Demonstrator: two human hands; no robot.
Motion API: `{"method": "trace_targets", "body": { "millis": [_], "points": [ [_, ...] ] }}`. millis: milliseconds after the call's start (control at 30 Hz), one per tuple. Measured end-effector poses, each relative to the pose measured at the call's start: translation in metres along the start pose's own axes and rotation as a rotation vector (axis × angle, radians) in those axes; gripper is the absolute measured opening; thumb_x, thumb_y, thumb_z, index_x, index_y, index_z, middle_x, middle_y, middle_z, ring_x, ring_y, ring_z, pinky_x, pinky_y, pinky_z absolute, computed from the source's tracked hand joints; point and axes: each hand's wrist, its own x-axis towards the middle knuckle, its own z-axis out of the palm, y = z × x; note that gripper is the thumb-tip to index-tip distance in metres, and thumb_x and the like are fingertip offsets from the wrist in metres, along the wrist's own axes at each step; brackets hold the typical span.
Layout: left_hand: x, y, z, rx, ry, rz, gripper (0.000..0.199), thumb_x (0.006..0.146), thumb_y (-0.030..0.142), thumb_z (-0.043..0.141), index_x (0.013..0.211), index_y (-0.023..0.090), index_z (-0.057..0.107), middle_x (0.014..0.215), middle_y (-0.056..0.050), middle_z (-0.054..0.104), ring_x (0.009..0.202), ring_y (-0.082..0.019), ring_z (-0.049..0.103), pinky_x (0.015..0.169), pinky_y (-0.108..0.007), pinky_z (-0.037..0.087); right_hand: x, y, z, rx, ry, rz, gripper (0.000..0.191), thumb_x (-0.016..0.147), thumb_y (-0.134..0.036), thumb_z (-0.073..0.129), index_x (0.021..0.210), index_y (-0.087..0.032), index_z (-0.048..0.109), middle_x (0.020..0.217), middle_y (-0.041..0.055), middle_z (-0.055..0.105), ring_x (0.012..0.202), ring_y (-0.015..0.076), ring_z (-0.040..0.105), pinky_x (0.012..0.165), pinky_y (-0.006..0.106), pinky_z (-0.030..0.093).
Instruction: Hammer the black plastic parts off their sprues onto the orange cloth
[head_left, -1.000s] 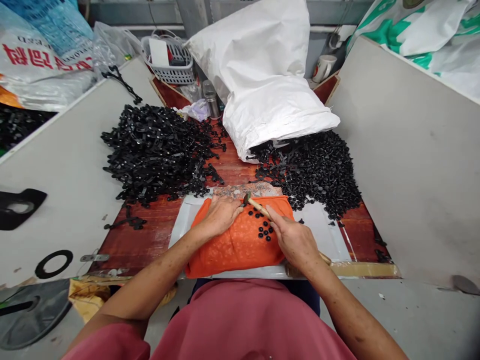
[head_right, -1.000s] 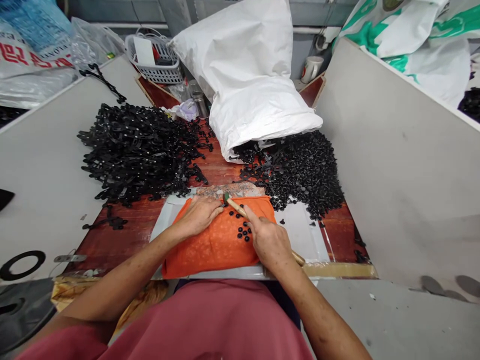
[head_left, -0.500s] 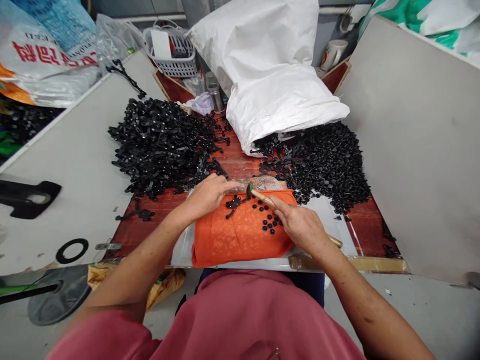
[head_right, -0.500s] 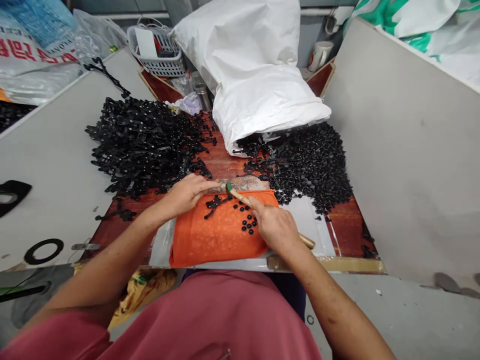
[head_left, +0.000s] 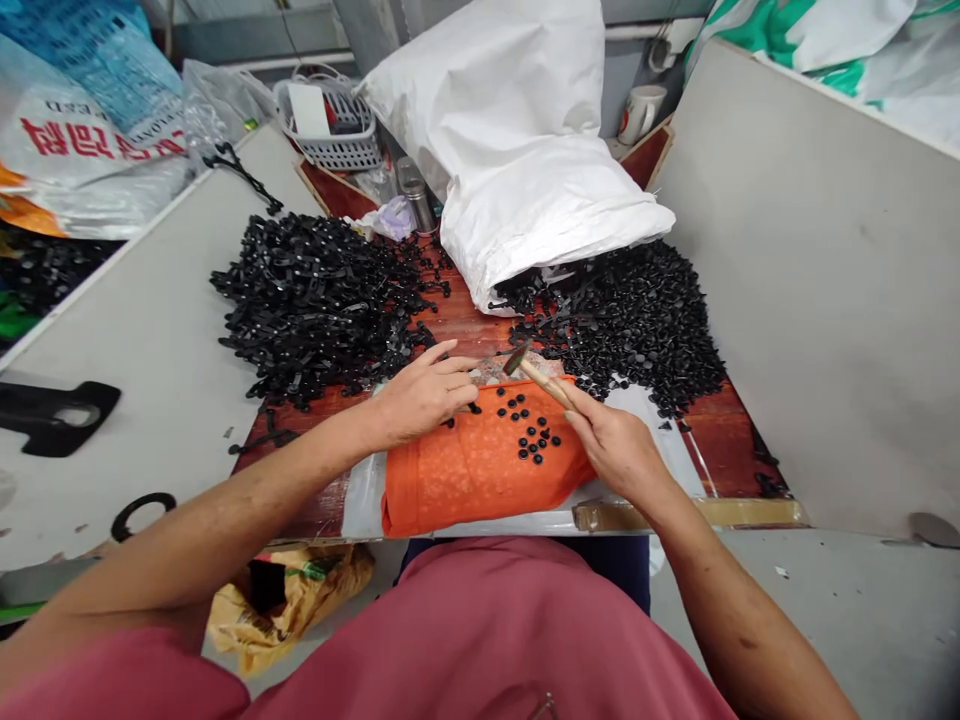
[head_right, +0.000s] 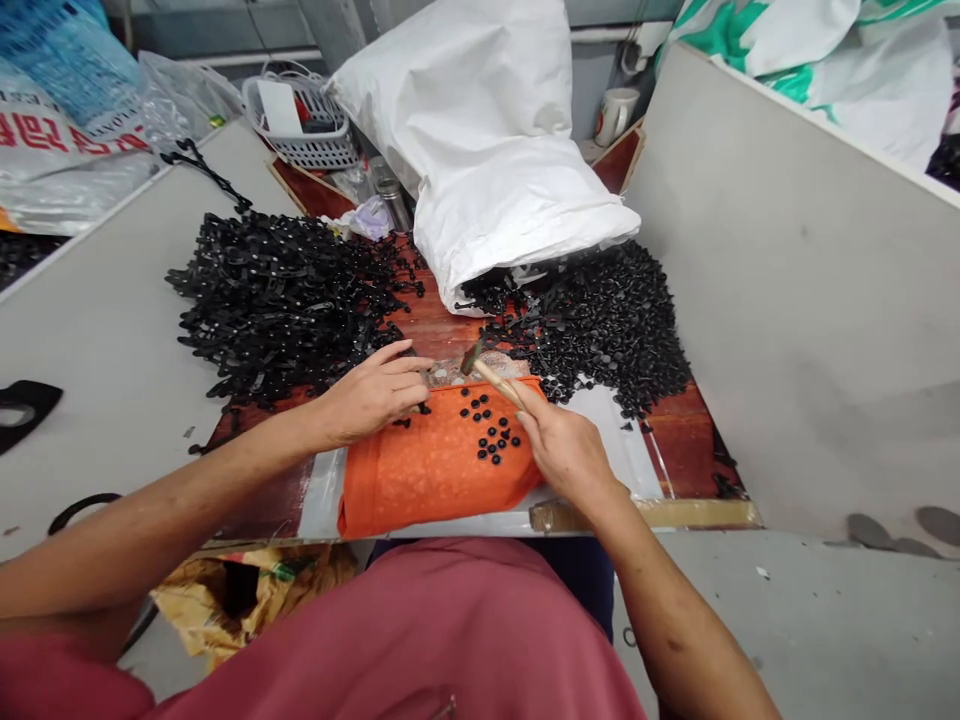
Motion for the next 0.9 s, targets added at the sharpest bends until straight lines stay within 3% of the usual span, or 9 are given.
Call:
{"method": "trace_targets", "body": {
  "millis": [133,233,333,533,900],
  "points": [
    [0.001,0.002,0.028,-0.003,0.144,-0.174,0.032,0.104,0.035,0.035,0.085,0.021,0.057,0.086,-0.007,0.065,0.086,-0.023,0.058,0.087,-0.037,0.045,-0.028,0.022,0.003,0.191,0.028,0.084,0.051,0.106,-0.034,0.043,0.157,-0.037,0.045,0.141,0.0007,0.068,0.117,0.0254,0.071,0.092,0.034,0.056],
    [0.012,-0.001,0.051,-0.108,0.166,-0.249,0.038,0.105,0.031,0.025,0.079,0.021,0.052,0.080,-0.006,0.062,0.077,-0.021,0.057,0.077,-0.035,0.044,-0.044,0.033,0.007,0.211,0.012,0.138,0.050,0.106,-0.035,0.043,0.155,-0.038,0.047,0.146,-0.0014,0.064,0.122,0.0259,0.069,0.099,0.038,0.056],
    [0.025,-0.005,0.065,-0.089,0.147,-0.287,0.038,0.104,0.029,0.027,0.075,0.021,0.050,0.077,-0.006,0.062,0.074,-0.021,0.056,0.076,-0.035,0.043,-0.056,0.040,0.011,0.179,-0.008,0.203,0.049,0.106,-0.037,0.042,0.155,-0.038,0.048,0.144,-0.0026,0.064,0.121,0.0271,0.070,0.098,0.039,0.058],
    [0.038,-0.006,0.069,0.018,0.137,-0.239,0.041,0.104,0.029,0.030,0.076,0.020,0.058,0.081,-0.009,0.066,0.078,-0.023,0.058,0.083,-0.037,0.045,-0.065,0.048,0.015,0.143,-0.003,0.256,0.050,0.106,-0.038,0.041,0.155,-0.039,0.048,0.141,-0.0020,0.066,0.115,0.0286,0.072,0.091,0.040,0.061],
    [0.043,-0.006,0.073,0.150,0.061,-0.262,0.039,0.104,0.027,0.036,0.084,0.016,0.068,0.087,-0.013,0.073,0.084,-0.026,0.065,0.089,-0.039,0.045,-0.057,0.042,0.014,0.122,0.021,0.187,0.049,0.105,-0.034,0.044,0.154,-0.036,0.050,0.136,0.0010,0.071,0.111,0.0264,0.074,0.087,0.034,0.060]
  ]
}}
